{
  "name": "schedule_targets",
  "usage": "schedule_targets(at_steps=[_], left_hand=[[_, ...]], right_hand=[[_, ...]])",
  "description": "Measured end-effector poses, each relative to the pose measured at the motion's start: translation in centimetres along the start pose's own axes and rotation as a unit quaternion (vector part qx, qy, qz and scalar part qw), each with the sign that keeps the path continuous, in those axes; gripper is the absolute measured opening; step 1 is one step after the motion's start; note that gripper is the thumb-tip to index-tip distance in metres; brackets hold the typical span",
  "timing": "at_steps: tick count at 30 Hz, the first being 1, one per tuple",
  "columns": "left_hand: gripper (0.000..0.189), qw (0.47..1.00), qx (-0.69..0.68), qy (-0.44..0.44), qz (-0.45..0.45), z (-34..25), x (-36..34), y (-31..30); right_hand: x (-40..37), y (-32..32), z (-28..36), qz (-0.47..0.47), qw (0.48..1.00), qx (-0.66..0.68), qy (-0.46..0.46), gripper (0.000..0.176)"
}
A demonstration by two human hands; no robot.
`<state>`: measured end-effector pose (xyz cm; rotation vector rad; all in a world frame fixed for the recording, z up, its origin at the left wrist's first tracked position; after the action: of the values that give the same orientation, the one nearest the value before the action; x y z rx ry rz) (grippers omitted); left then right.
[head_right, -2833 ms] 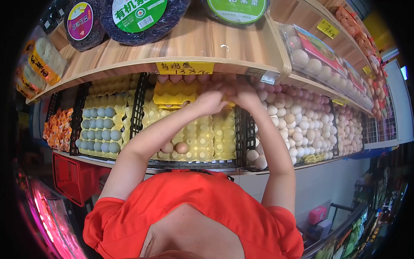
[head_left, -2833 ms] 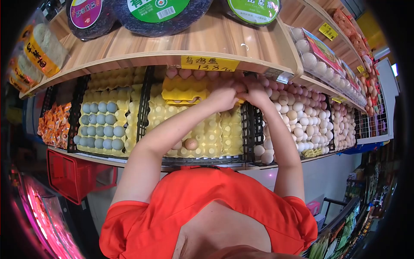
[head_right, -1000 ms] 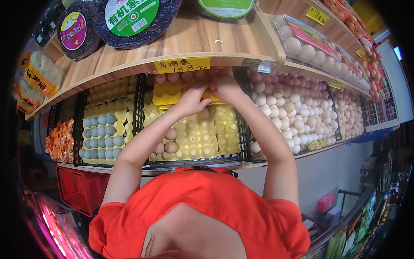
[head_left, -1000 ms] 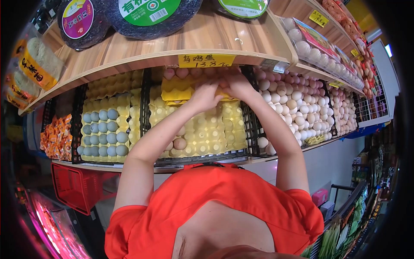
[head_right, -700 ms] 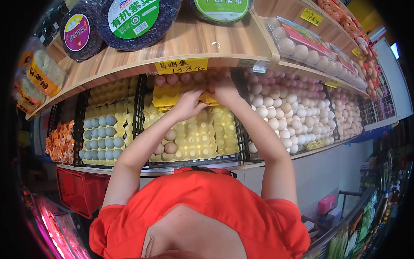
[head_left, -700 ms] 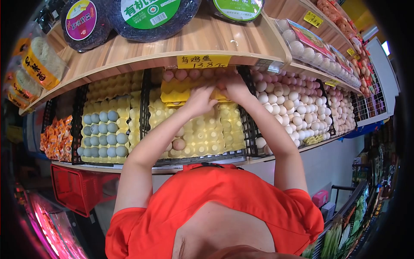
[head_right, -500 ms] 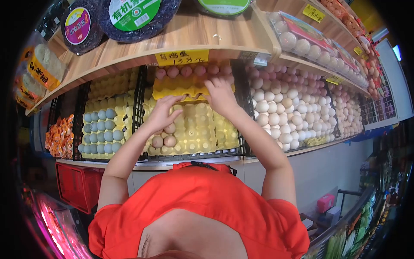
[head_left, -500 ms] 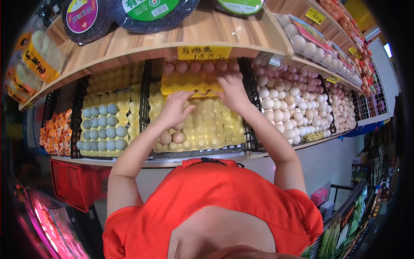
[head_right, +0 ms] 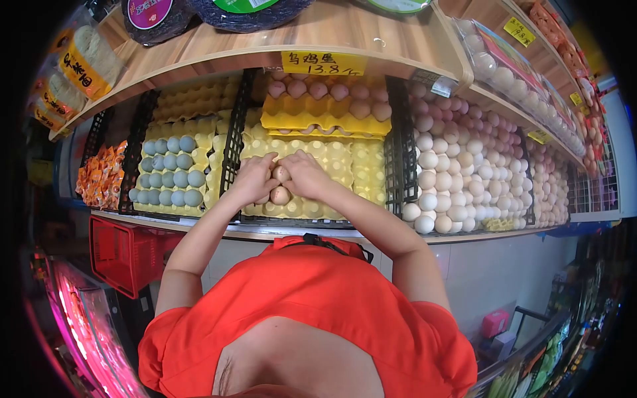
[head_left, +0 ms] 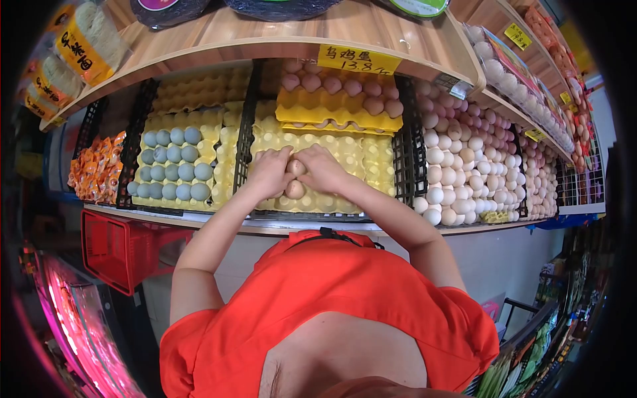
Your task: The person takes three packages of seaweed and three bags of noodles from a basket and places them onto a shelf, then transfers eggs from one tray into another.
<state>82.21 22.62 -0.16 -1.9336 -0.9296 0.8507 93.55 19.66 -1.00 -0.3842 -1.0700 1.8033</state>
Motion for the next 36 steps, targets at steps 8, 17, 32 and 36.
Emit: schedule_targets(at_steps=[8, 17, 32, 36], left_hand=[[0.057, 0.999, -0.038, -0.001, 0.009, -0.4, 0.1, -0.5], [0.055, 0.975, -0.201, 0.088, -0.031, -3.3, 1.5, -3.7], [0.029, 0.930, -0.288, 0.184, -0.137, -10.8, 11.5, -4.6], [0.024, 0.938, -0.273, 0.172, -0.123, -10.6, 12.3, -3.9]], right_hand=[[-0.2, -0.5, 0.0, 0.008, 1.000, 0.021, -0.005, 0.041], [-0.6, -6.4, 0.9, -0.124, 0.989, -0.072, -0.027, 0.041], [-1.0, -15.1, -4.8, -0.238, 0.923, -0.294, 0.065, 0.045], [-0.8, -14.6, -6.1, -0.186, 0.938, -0.280, 0.088, 0.048]])
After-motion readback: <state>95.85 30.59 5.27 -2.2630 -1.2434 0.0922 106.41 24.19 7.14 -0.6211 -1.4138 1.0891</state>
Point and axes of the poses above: each hand's wrist, its own x-axis towards the middle knuckle, its own y-axis out of the palm, z = x × y, the point moved 6 cm from there along x, towards the middle knuckle, and after that the axes turned 11 degrees about -y, right-handed, at the moved point
